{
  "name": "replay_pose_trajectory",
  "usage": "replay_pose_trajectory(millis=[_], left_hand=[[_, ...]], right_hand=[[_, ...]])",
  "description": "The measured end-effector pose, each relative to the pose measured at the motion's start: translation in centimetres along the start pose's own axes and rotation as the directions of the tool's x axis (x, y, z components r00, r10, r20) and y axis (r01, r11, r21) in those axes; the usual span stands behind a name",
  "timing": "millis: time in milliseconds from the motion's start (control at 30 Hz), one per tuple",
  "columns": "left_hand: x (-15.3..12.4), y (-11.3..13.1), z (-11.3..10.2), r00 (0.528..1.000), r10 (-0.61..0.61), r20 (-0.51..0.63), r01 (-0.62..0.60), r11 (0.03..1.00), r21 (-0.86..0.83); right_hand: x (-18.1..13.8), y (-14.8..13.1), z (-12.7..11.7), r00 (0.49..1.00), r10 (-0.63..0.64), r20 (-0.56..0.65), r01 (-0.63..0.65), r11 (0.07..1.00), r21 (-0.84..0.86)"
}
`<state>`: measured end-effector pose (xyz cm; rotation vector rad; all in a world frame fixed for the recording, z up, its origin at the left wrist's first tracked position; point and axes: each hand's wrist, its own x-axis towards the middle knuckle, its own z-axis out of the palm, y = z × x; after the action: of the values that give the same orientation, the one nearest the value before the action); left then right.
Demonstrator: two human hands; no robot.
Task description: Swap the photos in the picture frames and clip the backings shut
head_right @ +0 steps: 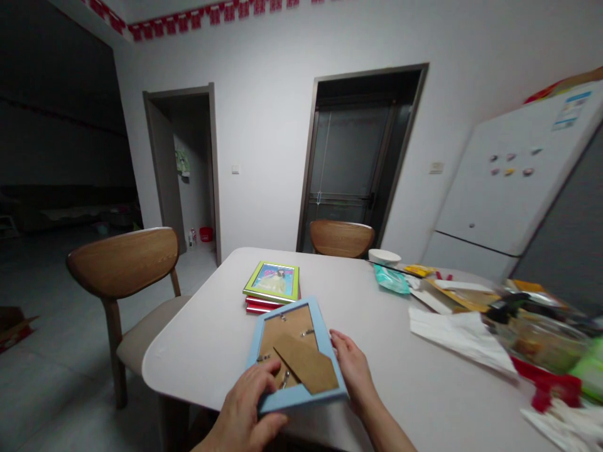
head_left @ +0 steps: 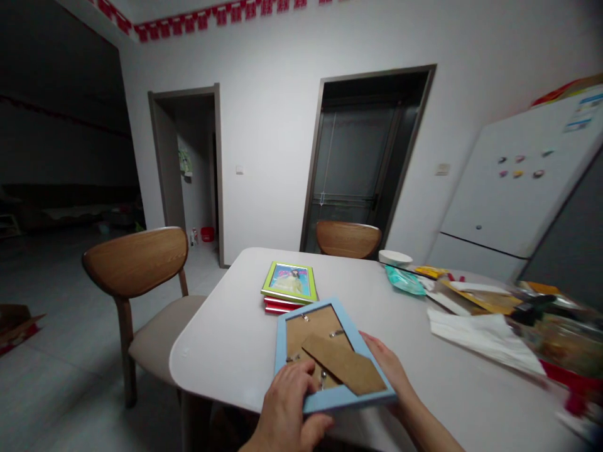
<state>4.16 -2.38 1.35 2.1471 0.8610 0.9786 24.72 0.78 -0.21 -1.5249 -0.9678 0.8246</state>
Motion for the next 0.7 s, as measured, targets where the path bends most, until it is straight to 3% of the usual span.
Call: replay_pose_trajectory(millis=[67,133,233,333,400,500,600,700], left_hand=[[0.5,1.5,0.5,0.993,-0.042,-0.112,0.008,0.958,-0.285],[1.1,2.7,1.5,0.986,-0.074,-0.152,-0.018,0.847,-0.531],[1.9,3.7,2.5,0.987,-0.061,-0.15,-0.05,0.765,-0.642],[2.7,3.9,2.2,0.979,-0.091,-0.184,-0.04,0.795,-0.606],[3.3,3.8,2.1,0.974,-0.136,-0.18,-0.014,0.76,-0.65],[4.4,3.0,3.1,0.989,-0.125,-0.084,0.025,0.688,-0.725],[5.2,1.7,5.8,0.993,-0.109,0.035,0.104,0.737,-0.668],[6.0,0.9,8.5,0.988,-0.105,0.118,0.153,0.818,-0.555]], right_hand=[[-2.1,-0.1,1.1,0.973,0.044,0.226,-0.106,0.957,0.27],[-3.8,-0.4,2.9,0.941,0.057,0.334,-0.198,0.892,0.406],[-4.9,-1.1,4.0,0.977,0.073,0.199,-0.174,0.808,0.563],[-4.2,-1.4,1.7,0.995,0.093,0.026,-0.091,0.81,0.58],[-3.2,-1.3,-1.3,0.994,0.112,0.011,-0.103,0.862,0.496],[-1.1,-0.9,-6.2,0.986,0.155,-0.059,-0.127,0.935,0.331],[1.3,-0.4,-10.1,0.979,0.119,-0.169,-0.116,0.993,0.028],[3.3,-0.1,-12.7,0.978,0.01,-0.21,-0.085,0.934,-0.347]])
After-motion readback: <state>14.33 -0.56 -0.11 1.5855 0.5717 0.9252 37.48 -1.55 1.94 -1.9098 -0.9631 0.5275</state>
